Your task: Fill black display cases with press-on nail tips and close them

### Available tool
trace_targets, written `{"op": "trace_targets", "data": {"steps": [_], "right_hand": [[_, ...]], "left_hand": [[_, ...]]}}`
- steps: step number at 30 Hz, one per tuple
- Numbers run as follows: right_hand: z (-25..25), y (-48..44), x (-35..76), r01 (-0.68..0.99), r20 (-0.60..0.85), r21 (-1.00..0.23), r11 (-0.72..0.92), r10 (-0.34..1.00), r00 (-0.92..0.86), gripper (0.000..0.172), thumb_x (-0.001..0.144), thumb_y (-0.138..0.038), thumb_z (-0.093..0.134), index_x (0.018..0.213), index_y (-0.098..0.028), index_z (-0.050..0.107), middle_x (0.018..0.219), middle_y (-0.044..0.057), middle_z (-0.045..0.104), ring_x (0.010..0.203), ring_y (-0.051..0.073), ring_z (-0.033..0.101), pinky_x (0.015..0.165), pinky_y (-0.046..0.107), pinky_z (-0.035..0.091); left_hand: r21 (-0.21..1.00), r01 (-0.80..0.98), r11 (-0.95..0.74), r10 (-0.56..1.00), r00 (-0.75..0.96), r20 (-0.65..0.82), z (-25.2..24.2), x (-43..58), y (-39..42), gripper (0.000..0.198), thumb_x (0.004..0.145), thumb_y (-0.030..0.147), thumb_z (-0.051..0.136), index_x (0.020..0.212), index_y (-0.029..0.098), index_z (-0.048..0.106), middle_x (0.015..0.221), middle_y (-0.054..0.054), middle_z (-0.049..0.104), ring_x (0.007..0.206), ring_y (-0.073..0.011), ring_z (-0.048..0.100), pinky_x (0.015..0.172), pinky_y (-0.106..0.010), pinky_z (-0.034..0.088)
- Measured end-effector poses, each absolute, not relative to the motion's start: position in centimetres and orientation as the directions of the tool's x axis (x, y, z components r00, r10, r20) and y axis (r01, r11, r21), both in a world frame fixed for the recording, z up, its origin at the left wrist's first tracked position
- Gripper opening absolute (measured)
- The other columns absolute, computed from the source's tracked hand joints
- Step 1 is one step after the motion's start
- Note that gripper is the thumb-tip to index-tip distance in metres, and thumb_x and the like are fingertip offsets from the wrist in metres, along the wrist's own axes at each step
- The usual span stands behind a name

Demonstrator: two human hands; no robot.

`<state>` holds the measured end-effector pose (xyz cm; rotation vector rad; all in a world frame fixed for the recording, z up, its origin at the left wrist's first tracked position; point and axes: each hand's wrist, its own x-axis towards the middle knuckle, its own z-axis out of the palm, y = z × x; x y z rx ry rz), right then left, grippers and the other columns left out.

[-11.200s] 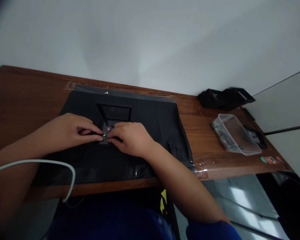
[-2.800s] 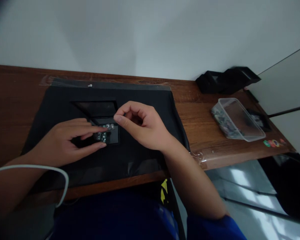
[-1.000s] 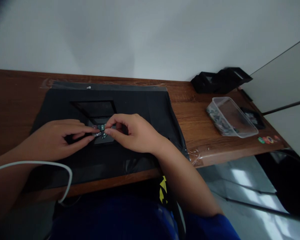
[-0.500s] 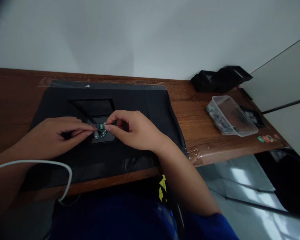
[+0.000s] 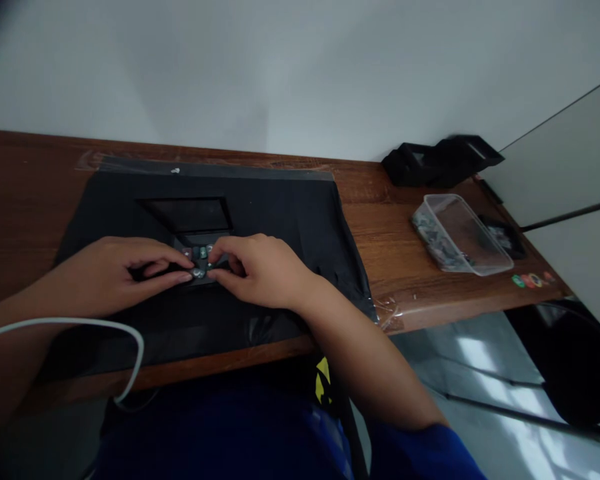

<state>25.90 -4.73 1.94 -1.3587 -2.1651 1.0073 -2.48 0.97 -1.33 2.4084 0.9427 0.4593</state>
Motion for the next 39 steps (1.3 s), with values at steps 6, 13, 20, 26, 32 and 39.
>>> {"op": "trace_targets", "data": {"steps": [6, 13, 20, 26, 32, 39], "right_hand": [[1.8, -4.6, 25.6, 0.644, -0.062, -0.709, 0.287, 0.884, -0.463, 0.014, 0.103, -0.021, 0.079, 0.116, -0.018, 0.079, 0.073, -0.007, 0.064, 0.067, 0.010, 0.056, 0.070, 0.027, 0.033], [1.8, -4.7, 24.9, 0.667, -0.083, -0.681, 0.302, 0.873, -0.480, 0.019, 0.102, -0.022, 0.082, 0.121, -0.017, 0.083, 0.072, -0.008, 0.061, 0.065, 0.009, 0.054, 0.069, 0.028, 0.034], [1.4, -4.9, 24.7, 0.629, -0.002, -0.677, 0.382, 0.854, -0.520, 0.015, 0.105, -0.020, 0.078, 0.116, -0.019, 0.087, 0.075, -0.005, 0.065, 0.068, 0.010, 0.055, 0.071, 0.029, 0.032], [1.3, -4.9, 24.9, 0.547, 0.050, -0.734, 0.402, 0.835, -0.548, 0.016, 0.104, -0.016, 0.071, 0.111, -0.018, 0.085, 0.075, -0.004, 0.067, 0.069, 0.011, 0.056, 0.072, 0.028, 0.035], [1.8, -4.9, 26.2, 0.359, 0.120, -0.884, 0.298, 0.889, -0.442, 0.016, 0.104, -0.030, 0.072, 0.103, -0.016, 0.081, 0.072, -0.004, 0.064, 0.064, 0.010, 0.052, 0.068, 0.027, 0.040], [2.3, -4.8, 26.6, 0.254, 0.092, -0.944, 0.209, 0.910, -0.404, 0.017, 0.102, -0.033, 0.076, 0.101, -0.016, 0.076, 0.077, -0.003, 0.064, 0.069, 0.010, 0.053, 0.066, 0.025, 0.041]], "left_hand": [[0.605, 0.517, -0.605, 0.693, 0.716, 0.082, -1.7, -2.3, 0.9, 0.033, 0.105, 0.054, 0.070, 0.114, 0.031, 0.091, 0.063, 0.005, 0.064, 0.054, -0.0121, 0.058, 0.056, -0.026, 0.042], [0.614, 0.544, -0.572, 0.693, 0.721, 0.008, -1.7, -2.3, 0.8, 0.031, 0.106, 0.052, 0.070, 0.111, 0.031, 0.090, 0.057, 0.006, 0.058, 0.053, -0.0126, 0.053, 0.057, -0.028, 0.038], [0.618, 0.506, -0.602, 0.676, 0.735, 0.057, -1.3, -2.1, 0.7, 0.026, 0.106, 0.049, 0.070, 0.101, 0.031, 0.087, 0.056, 0.007, 0.056, 0.051, -0.0123, 0.051, 0.057, -0.028, 0.039], [0.607, 0.434, -0.665, 0.669, 0.707, 0.228, -0.7, -2.0, 0.2, 0.027, 0.109, 0.047, 0.069, 0.099, 0.030, 0.089, 0.066, 0.006, 0.070, 0.055, -0.0110, 0.058, 0.061, -0.027, 0.044], [0.575, 0.462, -0.676, 0.684, 0.683, 0.255, -0.7, -1.9, 0.0, 0.028, 0.105, 0.049, 0.074, 0.120, 0.033, 0.092, 0.066, 0.005, 0.069, 0.060, -0.0135, 0.061, 0.063, -0.027, 0.047], [0.540, 0.522, -0.660, 0.685, 0.714, 0.146, -0.8, -2.3, 0.3, 0.031, 0.106, 0.053, 0.069, 0.109, 0.035, 0.094, 0.082, -0.001, 0.081, 0.072, -0.0194, 0.072, 0.066, -0.030, 0.052]]}}
